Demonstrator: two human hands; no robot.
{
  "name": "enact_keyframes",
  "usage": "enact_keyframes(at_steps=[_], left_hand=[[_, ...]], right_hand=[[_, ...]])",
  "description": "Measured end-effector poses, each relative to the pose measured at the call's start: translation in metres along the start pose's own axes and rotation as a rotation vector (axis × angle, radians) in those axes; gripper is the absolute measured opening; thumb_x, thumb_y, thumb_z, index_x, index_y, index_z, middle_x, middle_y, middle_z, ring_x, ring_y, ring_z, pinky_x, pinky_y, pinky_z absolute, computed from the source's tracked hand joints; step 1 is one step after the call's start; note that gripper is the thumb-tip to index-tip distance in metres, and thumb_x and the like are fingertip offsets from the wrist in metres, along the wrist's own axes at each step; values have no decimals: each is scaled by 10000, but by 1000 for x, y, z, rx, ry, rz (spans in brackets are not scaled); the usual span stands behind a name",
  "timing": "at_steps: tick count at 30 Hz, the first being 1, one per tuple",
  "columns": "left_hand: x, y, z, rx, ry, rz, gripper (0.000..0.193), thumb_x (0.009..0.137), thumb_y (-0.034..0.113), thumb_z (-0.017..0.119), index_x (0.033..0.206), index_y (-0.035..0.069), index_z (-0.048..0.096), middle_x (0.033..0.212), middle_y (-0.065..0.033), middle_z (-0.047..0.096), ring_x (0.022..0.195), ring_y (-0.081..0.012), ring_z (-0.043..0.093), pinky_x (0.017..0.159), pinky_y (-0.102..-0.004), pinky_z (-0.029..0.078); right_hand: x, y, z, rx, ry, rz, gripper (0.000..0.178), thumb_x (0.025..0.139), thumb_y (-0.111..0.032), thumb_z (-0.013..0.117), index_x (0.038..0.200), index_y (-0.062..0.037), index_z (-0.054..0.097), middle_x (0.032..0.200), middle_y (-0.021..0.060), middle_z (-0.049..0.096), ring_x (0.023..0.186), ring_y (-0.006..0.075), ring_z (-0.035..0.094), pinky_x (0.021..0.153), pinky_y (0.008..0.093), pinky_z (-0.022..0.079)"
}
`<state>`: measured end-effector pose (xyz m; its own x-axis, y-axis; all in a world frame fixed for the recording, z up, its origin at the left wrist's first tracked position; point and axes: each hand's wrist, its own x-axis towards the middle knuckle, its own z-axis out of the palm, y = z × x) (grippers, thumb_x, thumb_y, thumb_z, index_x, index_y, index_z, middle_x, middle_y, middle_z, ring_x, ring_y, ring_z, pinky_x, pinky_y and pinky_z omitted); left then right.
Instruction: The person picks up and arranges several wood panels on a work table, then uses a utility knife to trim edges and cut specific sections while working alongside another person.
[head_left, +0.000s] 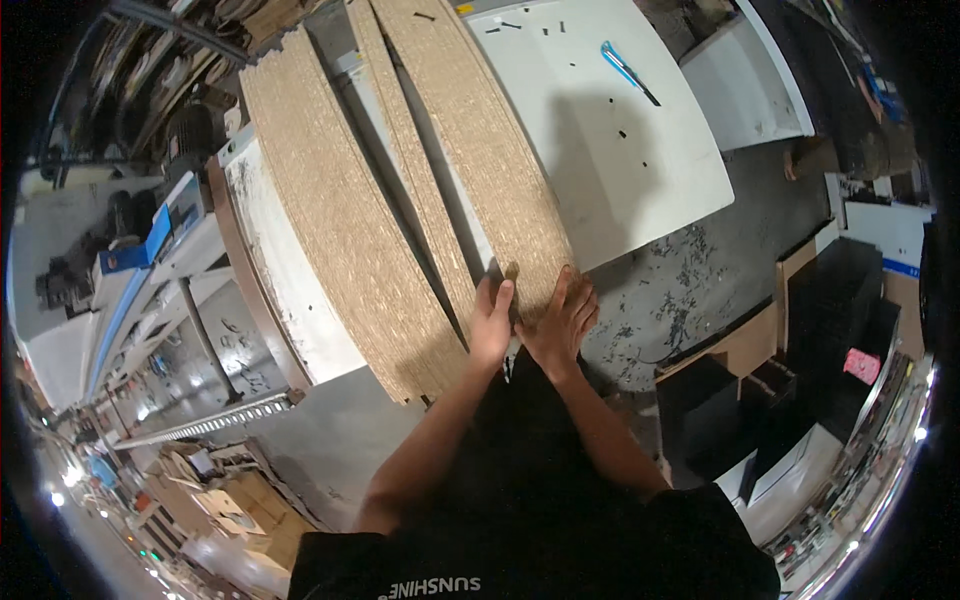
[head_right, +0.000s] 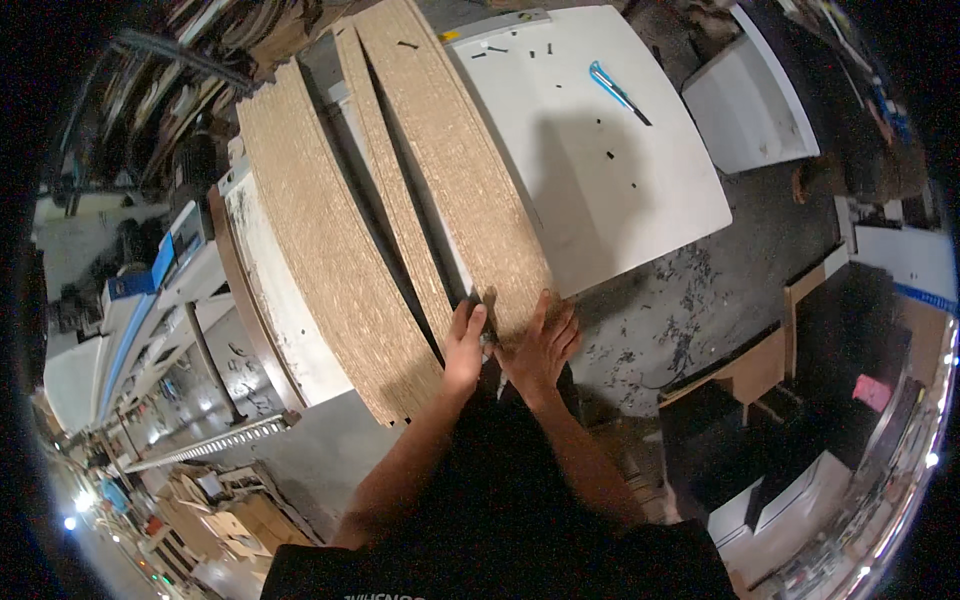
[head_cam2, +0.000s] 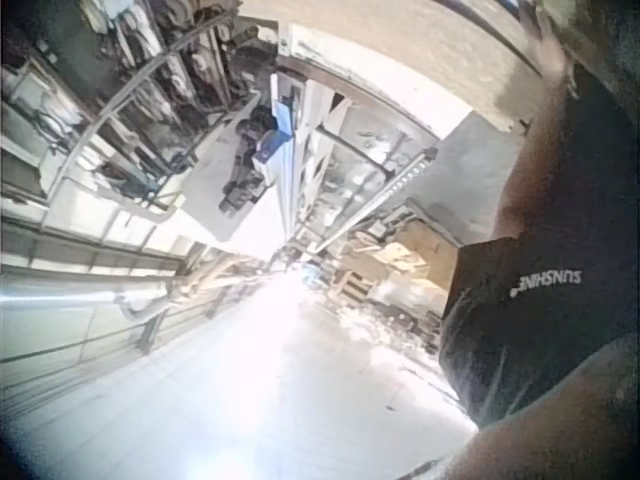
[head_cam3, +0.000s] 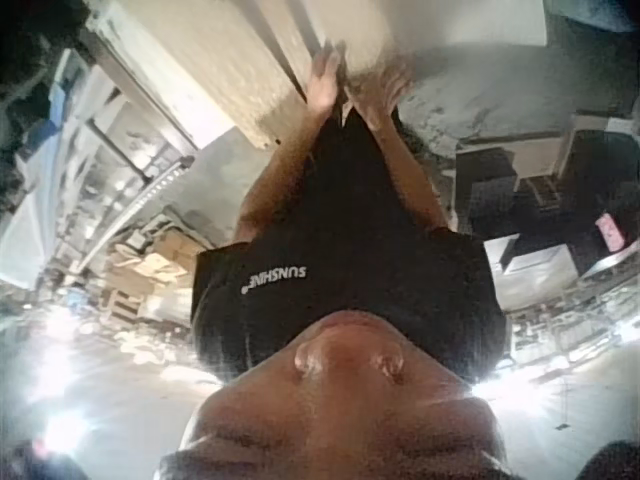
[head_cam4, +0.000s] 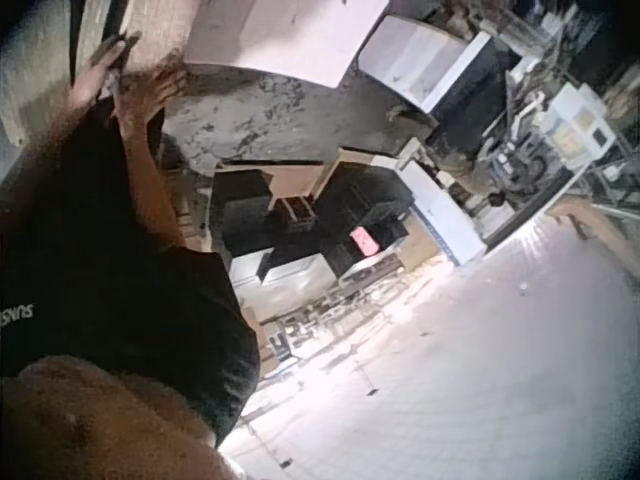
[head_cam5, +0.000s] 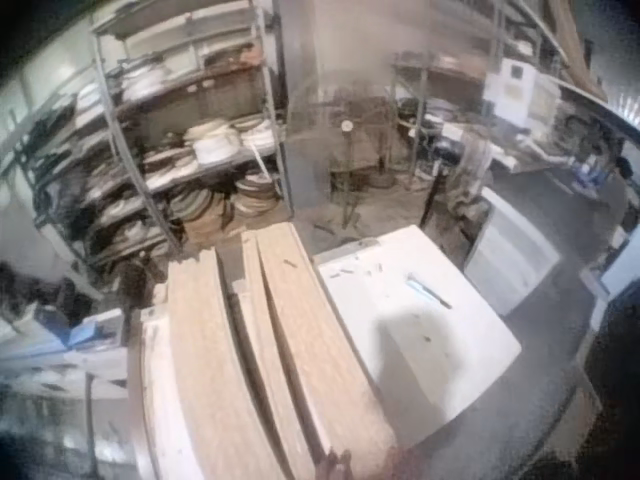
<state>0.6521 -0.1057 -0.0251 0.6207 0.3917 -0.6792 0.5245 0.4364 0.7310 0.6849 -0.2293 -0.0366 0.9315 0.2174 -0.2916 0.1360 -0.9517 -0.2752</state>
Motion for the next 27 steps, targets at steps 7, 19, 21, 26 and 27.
enact_keyframes(at_steps=[7,19,21,26,27], left_hand=[[27,-6,6,58,15,-20,978,1023,690,518,1598,-79,334,1616,-279,420,1497,-383,417,1245,-438,297],[141,56,15,-727,-313,-151,1115,943,804,527,1659,-6,253,1692,-239,318,1553,-389,328,1267,-522,274],[143,78,38,-701,-218,-183,1048,944,776,561,1639,27,329,1647,-225,409,1501,-392,413,1221,-554,350],[202,49,49,-1137,-372,32,799,998,635,610,1515,33,519,1499,-164,585,1369,-333,562,1152,-493,461],[206,51,60,-1165,-427,33,804,1002,655,584,1503,28,534,1494,-167,591,1367,-333,563,1153,-493,458]], right_hand=[[2,11,0,-7,16,-22,1351,649,-463,960,1661,-97,143,1602,410,171,1471,591,204,1186,714,171],[16,46,-51,133,-79,-110,1438,650,-733,863,1700,-145,77,1634,437,130,1510,625,145,1180,750,122],[23,49,-77,96,-98,-57,1418,637,-603,910,1696,-138,92,1626,407,165,1489,607,187,1189,727,145],[42,46,-121,28,-220,-7,1420,627,-426,970,1693,-140,76,1628,366,186,1482,583,207,1202,705,168],[47,51,-133,30,-255,-5,1422,630,-391,974,1693,-144,62,1626,363,192,1486,576,207,1206,697,174]])
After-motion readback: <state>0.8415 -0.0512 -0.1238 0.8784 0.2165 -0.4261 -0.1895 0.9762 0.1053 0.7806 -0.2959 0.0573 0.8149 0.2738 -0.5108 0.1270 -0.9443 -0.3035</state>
